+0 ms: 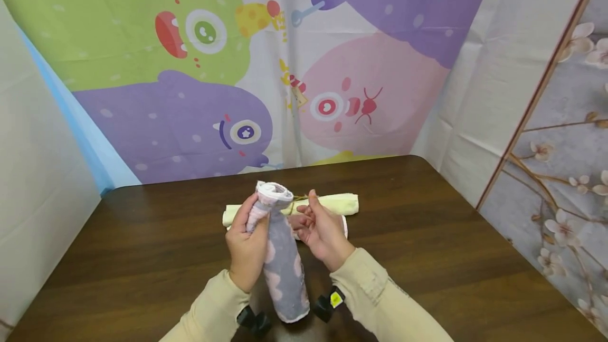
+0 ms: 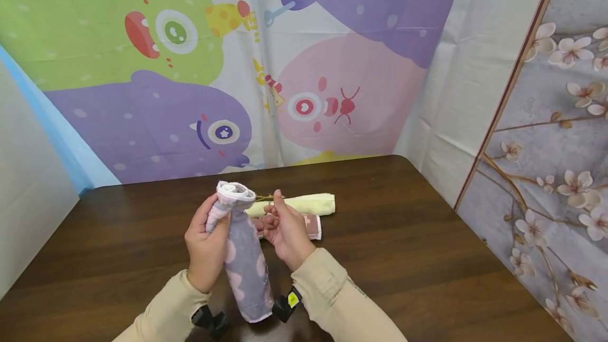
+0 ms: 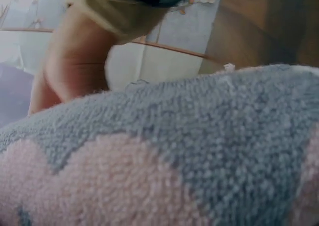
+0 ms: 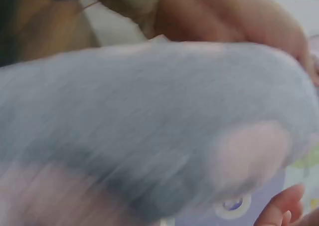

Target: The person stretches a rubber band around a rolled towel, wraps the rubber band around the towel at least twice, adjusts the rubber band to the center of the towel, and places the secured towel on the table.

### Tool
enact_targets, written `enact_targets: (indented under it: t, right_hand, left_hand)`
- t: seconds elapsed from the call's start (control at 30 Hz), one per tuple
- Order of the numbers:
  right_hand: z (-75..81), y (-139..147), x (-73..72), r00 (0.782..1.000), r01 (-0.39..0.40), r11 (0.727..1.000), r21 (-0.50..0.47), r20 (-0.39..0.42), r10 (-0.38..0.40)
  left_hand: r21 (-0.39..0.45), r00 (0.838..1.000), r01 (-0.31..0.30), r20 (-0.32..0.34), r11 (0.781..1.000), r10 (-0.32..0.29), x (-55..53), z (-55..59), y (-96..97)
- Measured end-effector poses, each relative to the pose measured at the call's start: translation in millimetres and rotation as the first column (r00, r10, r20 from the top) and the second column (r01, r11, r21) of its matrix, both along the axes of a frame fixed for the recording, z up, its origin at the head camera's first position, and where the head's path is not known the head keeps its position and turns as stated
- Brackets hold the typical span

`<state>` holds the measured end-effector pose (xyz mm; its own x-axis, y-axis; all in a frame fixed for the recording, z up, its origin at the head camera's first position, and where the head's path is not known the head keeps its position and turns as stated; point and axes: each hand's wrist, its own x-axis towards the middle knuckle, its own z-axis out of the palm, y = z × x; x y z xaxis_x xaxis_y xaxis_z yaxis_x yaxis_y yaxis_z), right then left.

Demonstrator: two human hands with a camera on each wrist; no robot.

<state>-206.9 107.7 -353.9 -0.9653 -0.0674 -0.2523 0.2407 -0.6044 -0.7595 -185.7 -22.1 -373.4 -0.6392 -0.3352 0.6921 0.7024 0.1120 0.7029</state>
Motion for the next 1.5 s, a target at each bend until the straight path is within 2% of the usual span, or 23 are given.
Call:
enact_targets:
  t: [0.1,0.17,0.37,0.47,0.6,0.67,0.7,0.73,0.83,0.87,0.93,1.0,1.1,1.13,1.27,1.37,1.43,1.5]
  right_hand:
    - [5.2,-0.8,-0.6,0.999,0.03,0.994,-0.11,0.04,-0.026]
    - [7.9,-1.2,-0.1,0.997,0.06,0.977,-0.203,0.053,-0.05]
    - [8.8,-1.6,2.6,0.997,0.073,0.93,-0.359,0.01,-0.074]
    - [7.9,-0.5,3.6,0.998,0.024,0.894,-0.446,-0.045,-0.049]
    - [7.6,1.4,4.4,0.988,-0.097,0.814,-0.573,-0.152,0.011]
    - [7.7,1.9,4.9,0.982,-0.142,0.805,-0.576,-0.182,0.043]
    - [7.6,1.8,5.2,0.979,-0.162,0.814,-0.558,-0.195,0.062]
    - [7.4,1.7,5.5,0.976,-0.18,0.833,-0.523,-0.204,0.083]
    - [5.5,0.9,6.0,0.956,-0.242,0.908,-0.343,-0.245,0.162]
    - [4.5,0.5,6.0,0.944,-0.265,0.927,-0.265,-0.27,0.192]
    - [1.8,0.8,5.8,0.899,-0.31,0.949,-0.064,-0.345,0.271]
    - [-1.3,2.1,5.9,0.844,-0.314,0.939,0.141,-0.411,0.344]
    - [-5.0,7.1,8.6,0.784,-0.274,0.891,0.361,-0.452,0.425]
    - [-6.2,9.0,9.3,0.777,-0.25,0.884,0.396,-0.463,0.427]
    - [-11.7,19.6,9.1,0.712,-0.2,0.843,0.499,-0.517,0.475]
    - [-14.9,27.2,4.8,0.698,-0.138,0.816,0.562,-0.529,0.483]
    - [-15.9,32.3,1.6,0.731,-0.093,0.819,0.566,-0.52,0.442]
    - [-16.7,38.0,-2.0,0.773,-0.032,0.84,0.541,-0.52,0.364]
  left_hand:
    - [0.0,1.0,-0.002,0.001,1.0,0.002,1.1,-1.9,0.0]
    - [0.004,1.0,0.002,-0.007,1.0,-0.002,1.8,-2.7,0.1]
    - [0.03,0.999,0.032,-0.037,0.999,-0.031,2.1,-3.4,0.6]
    - [0.039,0.998,0.064,-0.032,0.997,-0.063,2.6,-3.8,0.8]
    - [0.054,0.994,0.114,-0.002,0.992,-0.114,3.6,-4.1,1.9]
    - [0.057,0.993,0.116,0.004,0.992,-0.116,3.6,-3.6,2.7]
    - [0.057,0.994,0.107,0.002,0.993,-0.107,3.3,-3.2,2.8]
    - [0.057,0.995,0.096,-0.002,0.994,-0.096,3.1,-2.7,2.8]
    - [0.049,0.999,0.046,-0.023,0.998,-0.045,2.2,0.0,2.1]
    - [0.054,0.999,0.034,-0.028,0.998,-0.032,1.8,1.2,1.4]
    - [0.071,1.0,0.012,-0.029,0.997,-0.01,0.9,4.5,-0.7]
    - [0.091,1.0,-0.011,-0.017,0.996,0.012,-0.3,8.2,-3.3]
    - [0.11,1.0,-0.02,0.019,0.994,0.018,-2.2,10.9,-6.8]
    - [0.11,0.999,-0.016,0.03,0.994,0.013,-2.3,10.7,-7.4]
    - [0.108,0.999,0.017,0.034,0.994,-0.021,0.1,7.4,-7.3]
    - [0.127,1.0,0.016,-0.008,0.992,-0.015,2.2,8.7,-6.6]
    - [0.139,1.0,0.003,-0.031,0.99,0.001,2.8,10.4,-6.9]
    - [0.162,0.999,-0.003,-0.035,0.987,0.009,2.4,12.6,-8.2]
